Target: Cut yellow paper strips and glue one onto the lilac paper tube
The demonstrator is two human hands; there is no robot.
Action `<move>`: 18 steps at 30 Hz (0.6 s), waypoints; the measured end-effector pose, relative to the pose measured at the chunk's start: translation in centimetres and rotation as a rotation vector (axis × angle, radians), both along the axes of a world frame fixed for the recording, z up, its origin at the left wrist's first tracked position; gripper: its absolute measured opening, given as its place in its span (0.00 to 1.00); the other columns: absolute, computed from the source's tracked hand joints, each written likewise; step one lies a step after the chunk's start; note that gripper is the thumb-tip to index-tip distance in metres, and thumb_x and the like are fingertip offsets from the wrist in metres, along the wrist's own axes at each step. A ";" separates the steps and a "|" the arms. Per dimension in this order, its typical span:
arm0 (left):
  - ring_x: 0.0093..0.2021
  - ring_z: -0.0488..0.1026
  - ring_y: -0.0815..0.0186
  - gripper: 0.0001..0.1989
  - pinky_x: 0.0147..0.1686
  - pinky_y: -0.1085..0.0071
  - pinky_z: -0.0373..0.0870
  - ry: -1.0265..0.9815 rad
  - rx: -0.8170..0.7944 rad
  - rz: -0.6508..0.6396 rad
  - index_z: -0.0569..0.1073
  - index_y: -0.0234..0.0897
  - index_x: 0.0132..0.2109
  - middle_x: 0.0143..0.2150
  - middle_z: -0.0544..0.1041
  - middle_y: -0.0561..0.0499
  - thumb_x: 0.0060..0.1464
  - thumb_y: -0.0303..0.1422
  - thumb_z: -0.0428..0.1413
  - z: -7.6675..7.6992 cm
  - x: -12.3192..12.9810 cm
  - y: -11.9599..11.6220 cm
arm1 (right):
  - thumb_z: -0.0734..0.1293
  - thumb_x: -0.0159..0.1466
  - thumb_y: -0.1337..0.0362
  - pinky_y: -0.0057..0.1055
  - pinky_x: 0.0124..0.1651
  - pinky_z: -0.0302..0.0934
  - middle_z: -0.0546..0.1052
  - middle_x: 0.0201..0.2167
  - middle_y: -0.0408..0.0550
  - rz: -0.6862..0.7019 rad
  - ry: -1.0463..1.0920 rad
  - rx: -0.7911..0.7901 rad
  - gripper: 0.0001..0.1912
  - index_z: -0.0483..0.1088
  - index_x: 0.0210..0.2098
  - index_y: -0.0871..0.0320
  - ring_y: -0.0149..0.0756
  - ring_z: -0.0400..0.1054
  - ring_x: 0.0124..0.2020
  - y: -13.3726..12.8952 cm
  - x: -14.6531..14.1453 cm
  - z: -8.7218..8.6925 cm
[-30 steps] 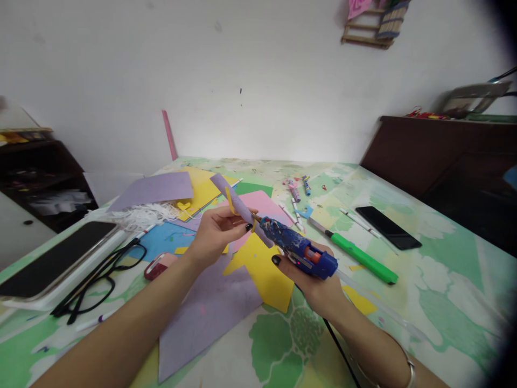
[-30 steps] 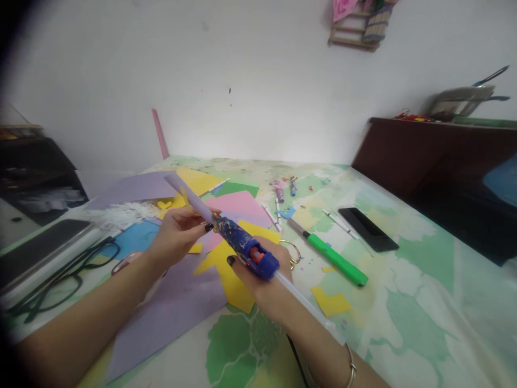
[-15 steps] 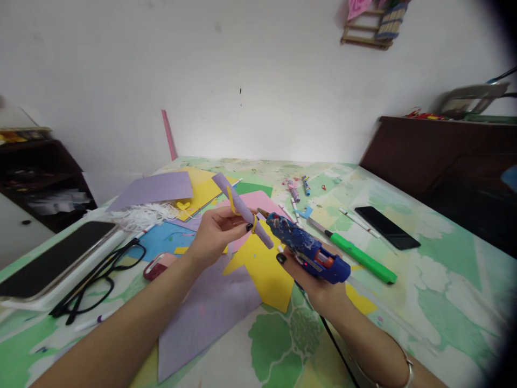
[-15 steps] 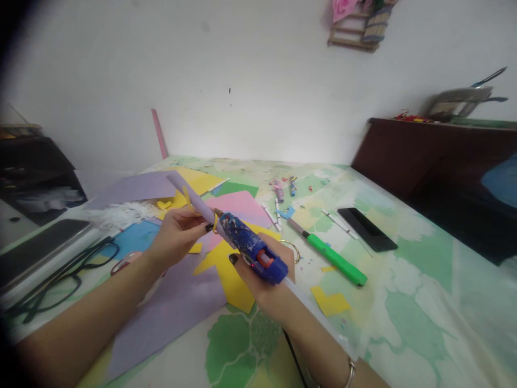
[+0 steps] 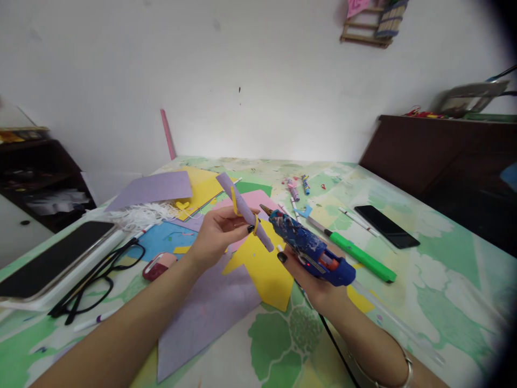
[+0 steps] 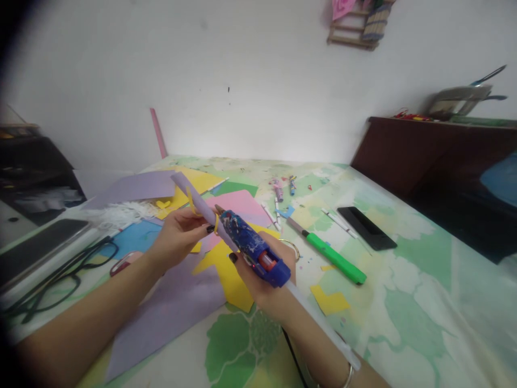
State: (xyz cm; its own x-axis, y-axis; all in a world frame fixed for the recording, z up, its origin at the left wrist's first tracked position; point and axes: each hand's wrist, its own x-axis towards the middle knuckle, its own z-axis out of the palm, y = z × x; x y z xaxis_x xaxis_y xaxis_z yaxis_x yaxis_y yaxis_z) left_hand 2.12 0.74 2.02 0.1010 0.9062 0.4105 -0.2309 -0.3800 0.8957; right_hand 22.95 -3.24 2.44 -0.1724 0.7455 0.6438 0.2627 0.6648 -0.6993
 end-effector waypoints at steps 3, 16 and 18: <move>0.40 0.78 0.66 0.09 0.43 0.74 0.74 -0.006 0.010 -0.011 0.82 0.39 0.38 0.42 0.82 0.48 0.46 0.28 0.66 0.1 0.0 -0.1 | 0.68 0.58 0.62 0.29 0.23 0.60 0.71 0.21 0.40 0.016 0.011 0.026 0.06 0.67 0.27 0.54 0.31 0.65 0.21 0.2 -0.1 0.0; 0.35 0.76 0.69 0.07 0.35 0.76 0.75 -0.053 0.024 -0.054 0.81 0.36 0.35 0.36 0.80 0.50 0.44 0.26 0.66 0.3 0.2 -0.2 | 0.68 0.59 0.64 0.27 0.23 0.59 0.71 0.21 0.39 0.025 -0.002 0.085 0.04 0.68 0.29 0.55 0.29 0.65 0.22 0.2 0.0 0.0; 0.33 0.76 0.69 0.07 0.34 0.76 0.75 -0.061 0.025 -0.057 0.81 0.36 0.34 0.35 0.79 0.50 0.44 0.25 0.66 0.3 0.3 -0.2 | 0.68 0.59 0.64 0.27 0.23 0.60 0.71 0.21 0.39 0.030 -0.001 0.081 0.04 0.68 0.28 0.55 0.29 0.65 0.22 0.2 0.0 0.1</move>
